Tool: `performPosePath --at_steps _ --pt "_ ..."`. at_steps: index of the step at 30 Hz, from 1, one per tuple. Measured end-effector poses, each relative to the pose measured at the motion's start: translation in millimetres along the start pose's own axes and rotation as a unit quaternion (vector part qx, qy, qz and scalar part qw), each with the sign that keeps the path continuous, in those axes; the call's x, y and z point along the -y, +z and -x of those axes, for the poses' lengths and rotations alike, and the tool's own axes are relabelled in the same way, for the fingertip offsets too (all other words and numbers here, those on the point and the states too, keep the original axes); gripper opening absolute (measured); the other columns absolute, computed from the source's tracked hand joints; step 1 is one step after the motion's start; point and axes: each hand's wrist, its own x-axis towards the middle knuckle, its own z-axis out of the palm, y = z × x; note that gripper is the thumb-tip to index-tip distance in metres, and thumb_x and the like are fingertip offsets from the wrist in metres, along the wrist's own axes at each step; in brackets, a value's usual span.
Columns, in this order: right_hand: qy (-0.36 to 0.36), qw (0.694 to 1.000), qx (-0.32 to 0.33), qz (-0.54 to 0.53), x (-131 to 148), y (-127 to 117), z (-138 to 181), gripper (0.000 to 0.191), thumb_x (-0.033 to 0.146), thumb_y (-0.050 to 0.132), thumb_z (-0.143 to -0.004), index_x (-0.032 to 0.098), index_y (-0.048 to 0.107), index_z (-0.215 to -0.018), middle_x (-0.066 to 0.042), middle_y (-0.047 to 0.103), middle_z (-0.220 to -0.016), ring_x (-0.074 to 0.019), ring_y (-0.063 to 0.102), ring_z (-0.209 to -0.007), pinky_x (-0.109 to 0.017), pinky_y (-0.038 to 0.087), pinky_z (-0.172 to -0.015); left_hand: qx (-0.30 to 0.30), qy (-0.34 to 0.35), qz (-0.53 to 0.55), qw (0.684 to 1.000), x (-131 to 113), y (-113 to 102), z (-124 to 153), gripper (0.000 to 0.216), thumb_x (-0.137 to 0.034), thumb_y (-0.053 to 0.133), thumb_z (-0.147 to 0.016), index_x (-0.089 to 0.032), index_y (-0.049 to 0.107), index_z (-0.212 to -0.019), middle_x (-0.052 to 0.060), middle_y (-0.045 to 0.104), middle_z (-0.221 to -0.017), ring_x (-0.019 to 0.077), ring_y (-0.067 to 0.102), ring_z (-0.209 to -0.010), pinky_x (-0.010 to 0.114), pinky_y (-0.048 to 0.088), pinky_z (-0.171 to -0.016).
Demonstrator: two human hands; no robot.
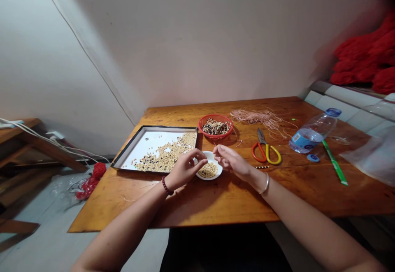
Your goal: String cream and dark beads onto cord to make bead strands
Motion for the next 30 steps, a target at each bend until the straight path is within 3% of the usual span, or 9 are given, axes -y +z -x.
performPosePath --at_steps 4,10,14,16,19,23,26,30 --pt "-0.071 0.987 -0.012 0.143 -4.5 4.5 -0.4 0.033 0.046 0.062 -0.079 0.017 0.059 -0.095 -0.004 0.062 -0.089 -0.0119 0.055 -0.071 -0.022 0.043 -0.063 0.008 0.001 0.019 1.000 -1.0 2.8 1.4 0.021 -0.036 0.056 -0.087 -0.016 0.058 -0.085 0.001 0.061 -0.077 0.0096 0.054 -0.066 0.020 0.042 -0.056" --pt "-0.077 0.960 -0.033 0.266 -8.1 2.6 1.7 0.035 0.046 0.056 -0.083 0.013 0.067 -0.080 -0.003 0.064 -0.075 -0.0127 0.054 -0.062 -0.023 0.042 -0.059 -0.037 0.018 -0.037 0.998 3.8 -2.4 -1.6 0.021 -0.037 0.053 -0.088 -0.017 0.059 -0.085 0.003 0.063 -0.081 0.0115 0.054 -0.069 0.022 0.043 -0.060" --pt "-0.092 0.962 -0.083 0.245 -9.7 -2.1 -0.8 0.031 0.043 0.059 -0.081 0.013 0.067 -0.080 -0.005 0.067 -0.077 -0.0143 0.058 -0.065 -0.024 0.044 -0.060 -0.144 -0.032 -0.233 0.961 20.8 -27.3 -6.8 0.021 -0.036 0.045 -0.092 -0.019 0.057 -0.094 0.005 0.064 -0.090 0.0159 0.056 -0.079 0.027 0.045 -0.069" --pt "-0.089 0.963 -0.098 0.234 -11.9 -4.5 -2.9 0.029 0.041 0.059 -0.080 0.013 0.067 -0.081 -0.006 0.067 -0.077 -0.0148 0.059 -0.065 -0.024 0.044 -0.060 -0.099 -0.075 -0.365 0.923 34.8 -39.6 -6.4 0.024 -0.036 0.046 -0.091 -0.020 0.057 -0.106 0.009 0.064 -0.103 0.0231 0.056 -0.096 0.033 0.044 -0.079" --pt "-0.093 0.964 -0.095 0.232 -14.3 -6.1 -4.7 0.027 0.039 0.059 -0.080 0.013 0.067 -0.081 -0.007 0.069 -0.079 -0.0158 0.060 -0.068 -0.026 0.046 -0.062 0.042 -0.122 -0.446 0.886 56.3 -47.8 -2.8 0.041 -0.042 0.054 -0.085 -0.018 0.054 -0.117 0.015 0.058 -0.117 0.0303 0.052 -0.109 0.040 0.042 -0.089" --pt "-0.094 0.964 -0.090 0.234 -13.6 -5.2 -4.7 0.025 0.037 0.059 -0.080 0.013 0.066 -0.081 -0.007 0.069 -0.081 -0.0163 0.061 -0.071 -0.026 0.046 -0.065 0.130 -0.093 -0.414 0.896 69.8 -43.4 -1.8 0.046 -0.043 0.054 -0.085 -0.021 0.051 -0.125 0.013 0.050 -0.130 0.0298 0.049 -0.117 0.041 0.040 -0.095" --pt "-0.091 0.963 -0.093 0.235 -13.1 -5.2 -5.1 0.025 0.037 0.058 -0.080 0.013 0.066 -0.080 -0.007 0.069 -0.079 -0.0163 0.061 -0.072 -0.026 0.046 -0.065 0.143 -0.056 -0.370 0.916 67.1 -39.9 -4.9 0.038 -0.032 0.052 -0.086 -0.022 0.054 -0.122 0.011 0.053 -0.126 0.0260 0.054 -0.111 0.037 0.043 -0.094" --pt "-0.092 0.958 -0.099 0.253 -14.9 -7.6 -6.4 0.025 0.036 0.057 -0.081 0.013 0.067 -0.081 -0.007 0.068 -0.078 -0.0161 0.060 -0.071 -0.026 0.045 -0.064 0.134 -0.060 -0.317 0.937 61.4 -38.7 -8.5 0.027 -0.025 0.052 -0.083 -0.020 0.061 -0.108 0.008 0.060 -0.109 0.0206 0.061 -0.093 0.030 0.046 -0.085"
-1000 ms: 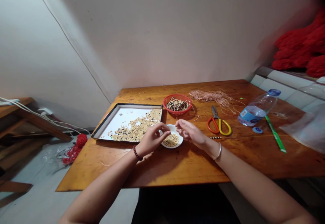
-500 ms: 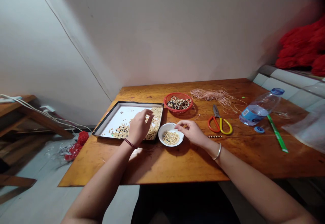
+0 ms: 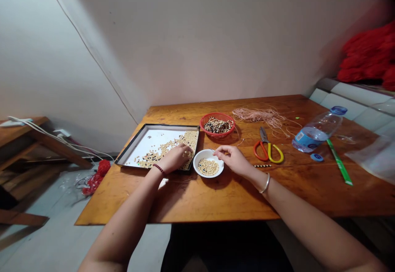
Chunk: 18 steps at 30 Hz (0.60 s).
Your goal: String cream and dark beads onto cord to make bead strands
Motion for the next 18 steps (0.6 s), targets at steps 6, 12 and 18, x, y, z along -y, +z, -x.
performPosePath --at_steps 6,12,18 --pt "0.002 1.000 0.004 0.011 -1.1 -1.1 0.3 0.025 0.036 0.057 -0.082 0.013 0.067 -0.082 -0.008 0.068 -0.080 -0.0163 0.059 -0.070 -0.026 0.044 -0.063 0.012 -0.045 0.024 0.999 -1.8 0.5 -2.9 0.018 -0.019 0.050 -0.081 -0.021 0.065 -0.090 0.003 0.068 -0.083 0.0190 0.062 -0.077 0.026 0.045 -0.067" --pt "0.007 1.000 0.005 0.022 1.3 -0.9 1.3 0.026 0.037 0.056 -0.081 0.013 0.067 -0.082 -0.006 0.067 -0.077 -0.0160 0.058 -0.069 -0.025 0.043 -0.062 -0.012 -0.072 0.040 0.997 1.0 -0.2 -3.5 0.015 -0.024 0.051 -0.082 -0.021 0.065 -0.089 0.002 0.070 -0.085 0.0172 0.064 -0.075 0.024 0.044 -0.064" --pt "0.011 0.999 0.008 0.034 0.1 0.0 1.7 0.027 0.038 0.055 -0.081 0.014 0.067 -0.082 -0.006 0.067 -0.077 -0.0160 0.058 -0.067 -0.026 0.043 -0.061 -0.040 -0.053 0.084 0.994 2.3 -1.7 -3.1 0.014 -0.022 0.054 -0.080 -0.021 0.065 -0.088 0.001 0.071 -0.085 0.0156 0.065 -0.078 0.024 0.047 -0.068"
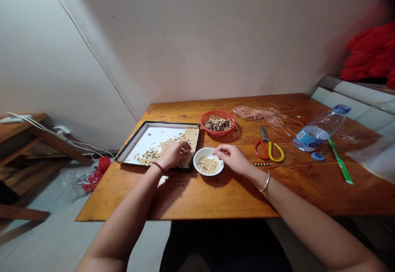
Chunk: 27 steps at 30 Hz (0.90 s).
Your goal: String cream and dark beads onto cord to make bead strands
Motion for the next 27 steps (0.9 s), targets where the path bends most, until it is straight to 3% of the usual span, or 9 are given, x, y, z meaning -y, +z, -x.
performPosePath --at_steps 9,27 --pt "-0.003 1.000 0.002 0.021 1.3 0.0 0.9 0.026 0.037 0.055 -0.081 0.013 0.067 -0.081 -0.006 0.067 -0.076 -0.0157 0.057 -0.067 -0.025 0.043 -0.061 0.001 -0.002 -0.007 1.000 -5.7 -5.6 2.5 0.018 -0.017 0.053 -0.076 -0.023 0.065 -0.088 0.000 0.072 -0.085 0.0155 0.067 -0.081 0.025 0.050 -0.072" --pt "-0.004 0.998 0.007 0.061 2.1 -0.1 2.8 0.023 0.034 0.055 -0.082 0.015 0.068 -0.082 -0.006 0.068 -0.078 -0.0158 0.058 -0.067 -0.025 0.043 -0.060 -0.002 0.003 -0.028 1.000 -6.5 -6.9 3.7 0.013 -0.030 0.056 -0.080 -0.022 0.064 -0.089 0.000 0.071 -0.088 0.0163 0.066 -0.081 0.026 0.048 -0.071"
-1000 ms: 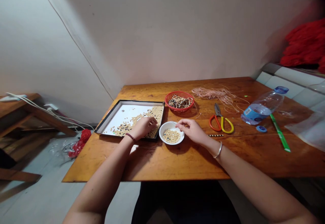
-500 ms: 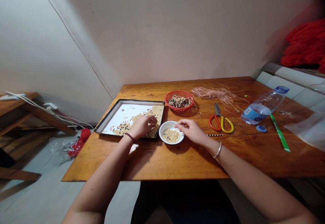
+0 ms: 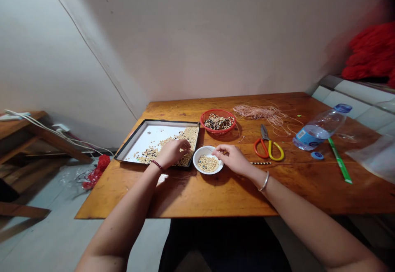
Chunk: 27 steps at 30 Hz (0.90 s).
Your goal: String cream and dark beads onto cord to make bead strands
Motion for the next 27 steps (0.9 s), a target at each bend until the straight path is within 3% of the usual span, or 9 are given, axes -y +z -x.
performPosePath --at_steps 13,17,21,23,27 --pt "-0.019 0.999 0.007 0.039 -3.1 2.3 2.5 0.024 0.037 0.054 -0.084 0.017 0.067 -0.081 -0.004 0.067 -0.074 -0.0152 0.056 -0.065 -0.023 0.040 -0.058 -0.005 0.019 0.034 0.999 -4.8 -0.7 -0.7 0.011 -0.027 0.055 -0.080 -0.021 0.064 -0.084 0.001 0.071 -0.086 0.0164 0.065 -0.081 0.027 0.049 -0.074" --pt "-0.024 0.998 0.004 0.054 -0.5 2.7 3.9 0.024 0.037 0.054 -0.084 0.017 0.067 -0.080 -0.003 0.065 -0.070 -0.0143 0.054 -0.061 -0.023 0.037 -0.055 -0.033 0.013 0.155 0.987 -14.9 1.3 0.3 0.017 -0.033 0.055 -0.082 -0.019 0.059 -0.091 0.005 0.070 -0.090 0.0175 0.066 -0.085 0.027 0.052 -0.071" --pt "-0.030 0.998 -0.033 0.053 3.9 -0.5 3.9 0.025 0.037 0.053 -0.085 0.017 0.067 -0.080 -0.002 0.063 -0.068 -0.0139 0.053 -0.060 -0.023 0.037 -0.055 -0.015 0.027 0.274 0.961 -30.2 3.1 4.0 0.027 -0.034 0.059 -0.082 -0.019 0.049 -0.102 0.007 0.071 -0.091 0.0175 0.067 -0.084 0.026 0.053 -0.069" --pt "-0.036 0.997 -0.047 0.047 5.5 -3.1 3.8 0.025 0.037 0.053 -0.084 0.017 0.067 -0.079 -0.002 0.061 -0.065 -0.0134 0.051 -0.059 -0.023 0.036 -0.055 -0.011 0.032 0.263 0.964 -36.9 3.6 6.2 0.030 -0.034 0.061 -0.081 -0.020 0.047 -0.104 0.005 0.071 -0.089 0.0168 0.068 -0.082 0.026 0.052 -0.070" --pt "-0.054 0.997 -0.026 0.043 7.9 -5.0 5.5 0.021 0.034 0.059 -0.079 0.016 0.064 -0.070 0.001 0.052 -0.056 -0.0107 0.043 -0.051 -0.022 0.031 -0.049 -0.038 0.035 0.141 0.989 -44.9 6.0 8.8 0.030 -0.035 0.062 -0.081 -0.023 0.047 -0.104 0.000 0.073 -0.086 0.0164 0.067 -0.077 0.027 0.048 -0.071"
